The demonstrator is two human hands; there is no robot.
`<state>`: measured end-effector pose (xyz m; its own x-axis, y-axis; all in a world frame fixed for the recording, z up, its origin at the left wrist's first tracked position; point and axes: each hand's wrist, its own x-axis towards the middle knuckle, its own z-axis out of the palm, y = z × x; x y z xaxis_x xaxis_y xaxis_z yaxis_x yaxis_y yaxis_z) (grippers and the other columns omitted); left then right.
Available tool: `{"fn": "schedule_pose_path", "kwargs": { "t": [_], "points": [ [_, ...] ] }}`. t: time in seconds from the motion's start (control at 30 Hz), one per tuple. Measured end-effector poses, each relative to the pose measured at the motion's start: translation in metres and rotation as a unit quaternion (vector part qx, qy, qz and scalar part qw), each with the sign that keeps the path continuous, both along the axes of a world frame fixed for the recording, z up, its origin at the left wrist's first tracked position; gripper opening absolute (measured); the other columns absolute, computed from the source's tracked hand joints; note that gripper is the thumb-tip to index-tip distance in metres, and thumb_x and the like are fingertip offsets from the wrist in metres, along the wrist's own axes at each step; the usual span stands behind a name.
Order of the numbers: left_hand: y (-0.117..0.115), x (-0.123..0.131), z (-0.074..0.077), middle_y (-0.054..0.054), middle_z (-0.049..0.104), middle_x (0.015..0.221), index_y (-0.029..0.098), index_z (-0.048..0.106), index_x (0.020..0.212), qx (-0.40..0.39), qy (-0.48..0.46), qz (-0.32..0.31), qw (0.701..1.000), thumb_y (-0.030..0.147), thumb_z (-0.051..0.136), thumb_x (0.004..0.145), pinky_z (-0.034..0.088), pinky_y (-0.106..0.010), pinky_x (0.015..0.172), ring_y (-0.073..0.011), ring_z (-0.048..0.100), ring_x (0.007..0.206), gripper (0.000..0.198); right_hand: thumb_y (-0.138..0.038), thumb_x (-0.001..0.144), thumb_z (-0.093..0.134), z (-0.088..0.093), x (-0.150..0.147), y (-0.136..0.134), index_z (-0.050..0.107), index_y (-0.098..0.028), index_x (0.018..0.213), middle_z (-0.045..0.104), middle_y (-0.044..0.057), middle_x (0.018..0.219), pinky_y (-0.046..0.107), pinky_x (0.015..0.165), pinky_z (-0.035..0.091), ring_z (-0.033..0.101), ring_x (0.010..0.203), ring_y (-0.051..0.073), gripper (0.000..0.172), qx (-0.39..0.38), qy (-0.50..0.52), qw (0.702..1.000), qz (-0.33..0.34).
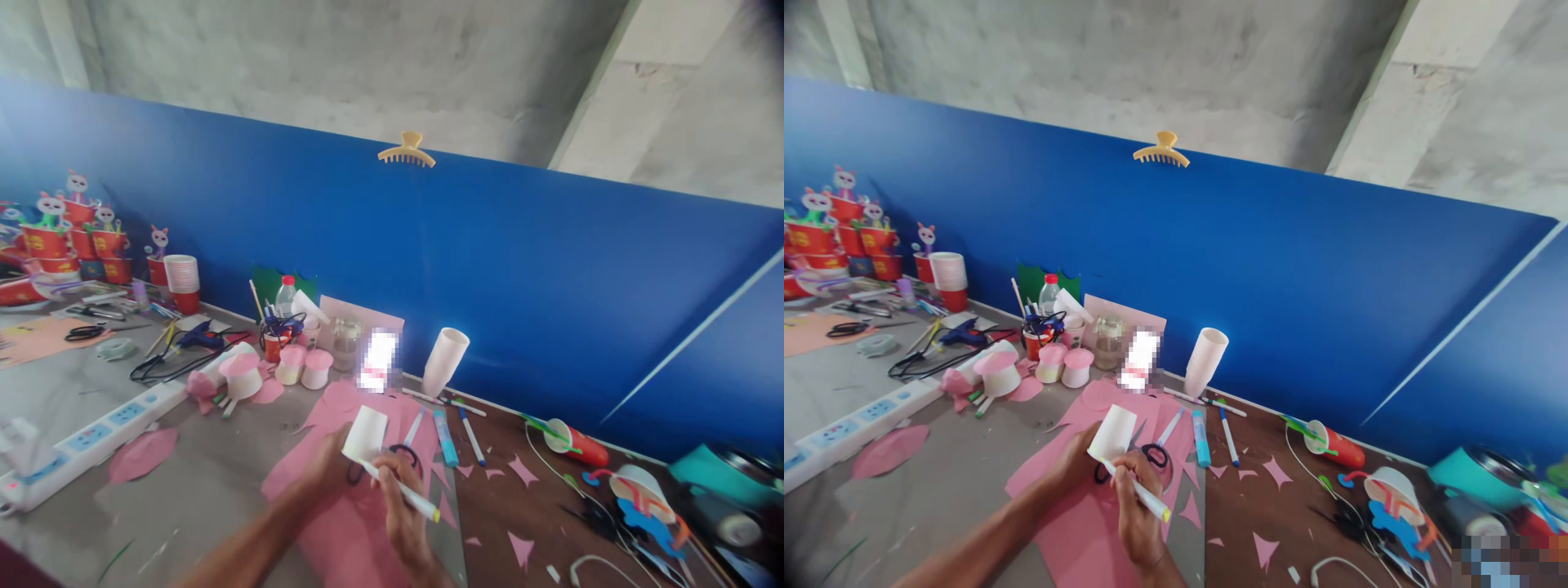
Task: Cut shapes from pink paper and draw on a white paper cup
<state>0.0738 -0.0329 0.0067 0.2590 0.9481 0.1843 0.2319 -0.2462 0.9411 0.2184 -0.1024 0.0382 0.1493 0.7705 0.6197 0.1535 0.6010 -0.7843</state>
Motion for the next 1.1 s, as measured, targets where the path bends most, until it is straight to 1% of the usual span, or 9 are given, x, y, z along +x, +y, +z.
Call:
{"fn": "schedule_pose_path", "kwargs": {
  "t": [0.17, 0.33, 0.4, 0.5, 0.67, 0.73, 0.83, 0.97, 1.1],
  "points": [
    [-0.002, 0.000, 0.008, 0.002, 0.061, 0.058, 0.020, 0.054, 0.075, -0.009, 0.029, 0.004, 1.000, 0.028, 0.052, 0.080, 0.037, -0.025, 0.049, -0.0140, 0.053, 0.053, 0.010, -0.045, 0.101, 0.055, -0.004, 0.000, 0.001, 0.072, -0.023, 0.082, 0.065, 0.000, 0.065, 0.024, 0.053, 0.049, 0.059, 0.056, 0.016, 0.033, -0.005, 0.006, 1.000, 0.005],
    [-0.005, 0.001, 0.015, 0.001, 0.061, 0.059, 0.019, 0.056, 0.075, -0.018, 0.028, -0.006, 0.999, 0.028, 0.053, 0.079, 0.036, -0.025, 0.049, -0.0145, 0.053, 0.054, 0.011, -0.046, 0.101, 0.054, -0.008, 0.001, 0.003, 0.073, -0.022, 0.082, 0.066, 0.001, 0.066, 0.024, 0.053, 0.049, 0.061, 0.057, 0.016, 0.036, -0.026, -0.007, 1.000, 0.000],
    [-0.006, 0.002, 0.016, 0.001, 0.060, 0.058, 0.019, 0.056, 0.074, -0.015, 0.026, 0.000, 1.000, 0.028, 0.052, 0.080, 0.035, -0.025, 0.049, -0.0143, 0.052, 0.054, 0.011, -0.047, 0.102, 0.053, -0.008, 0.001, 0.004, 0.072, -0.022, 0.081, 0.066, 0.001, 0.066, 0.025, 0.054, 0.050, 0.061, 0.057, 0.016, 0.037, -0.026, -0.016, 1.000, -0.006],
    [-0.005, 0.002, 0.016, 0.000, 0.062, 0.059, 0.018, 0.056, 0.073, -0.013, 0.025, 0.005, 1.000, 0.026, 0.054, 0.080, 0.034, -0.026, 0.050, -0.0144, 0.052, 0.054, 0.011, -0.046, 0.102, 0.054, -0.006, 0.001, 0.003, 0.072, -0.022, 0.081, 0.067, 0.000, 0.066, 0.024, 0.055, 0.050, 0.061, 0.058, 0.016, 0.037, -0.017, -0.026, 0.999, -0.009],
    [-0.001, -0.001, 0.012, -0.003, 0.063, 0.057, 0.017, 0.060, 0.071, -0.010, 0.035, -0.017, 0.999, 0.022, 0.055, 0.077, 0.036, -0.026, 0.052, -0.0162, 0.055, 0.055, 0.010, -0.048, 0.101, 0.054, -0.004, 0.000, 0.003, 0.071, -0.022, 0.079, 0.066, 0.000, 0.064, 0.024, 0.053, 0.049, 0.060, 0.056, 0.016, 0.038, -0.015, -0.025, 1.000, -0.007],
    [0.000, -0.001, 0.010, -0.003, 0.064, 0.057, 0.017, 0.060, 0.071, -0.012, 0.045, -0.007, 0.999, 0.021, 0.056, 0.075, 0.037, -0.026, 0.053, -0.0167, 0.056, 0.056, 0.007, -0.048, 0.101, 0.054, -0.004, -0.001, 0.003, 0.071, -0.022, 0.078, 0.065, 0.000, 0.063, 0.024, 0.053, 0.048, 0.059, 0.055, 0.016, 0.039, -0.015, -0.023, 1.000, -0.008],
    [0.001, -0.002, 0.008, -0.003, 0.067, 0.059, 0.017, 0.060, 0.073, -0.017, 0.048, 0.006, 0.999, 0.022, 0.057, 0.075, 0.037, -0.025, 0.053, -0.0168, 0.057, 0.057, 0.006, -0.046, 0.101, 0.054, -0.004, -0.001, 0.004, 0.071, -0.022, 0.077, 0.064, -0.001, 0.061, 0.024, 0.053, 0.047, 0.060, 0.055, 0.016, 0.038, -0.012, -0.025, 1.000, -0.007],
    [0.000, -0.002, 0.009, -0.003, 0.068, 0.061, 0.017, 0.060, 0.073, -0.017, 0.053, -0.001, 0.998, 0.025, 0.056, 0.077, 0.038, -0.026, 0.055, -0.0170, 0.058, 0.058, 0.009, -0.043, 0.100, 0.055, -0.003, -0.001, 0.005, 0.071, -0.023, 0.076, 0.063, -0.001, 0.060, 0.025, 0.054, 0.047, 0.059, 0.055, 0.017, 0.036, -0.012, -0.023, 1.000, -0.002],
    [-0.002, -0.001, 0.012, -0.004, 0.067, 0.059, 0.018, 0.061, 0.072, -0.027, 0.037, 0.002, 0.999, 0.025, 0.055, 0.079, 0.038, -0.027, 0.055, -0.0174, 0.058, 0.057, 0.012, -0.046, 0.100, 0.055, -0.004, -0.002, 0.006, 0.070, -0.022, 0.074, 0.063, 0.000, 0.061, 0.027, 0.055, 0.047, 0.060, 0.057, 0.018, 0.039, -0.027, -0.015, 1.000, 0.002]
  ]
}}
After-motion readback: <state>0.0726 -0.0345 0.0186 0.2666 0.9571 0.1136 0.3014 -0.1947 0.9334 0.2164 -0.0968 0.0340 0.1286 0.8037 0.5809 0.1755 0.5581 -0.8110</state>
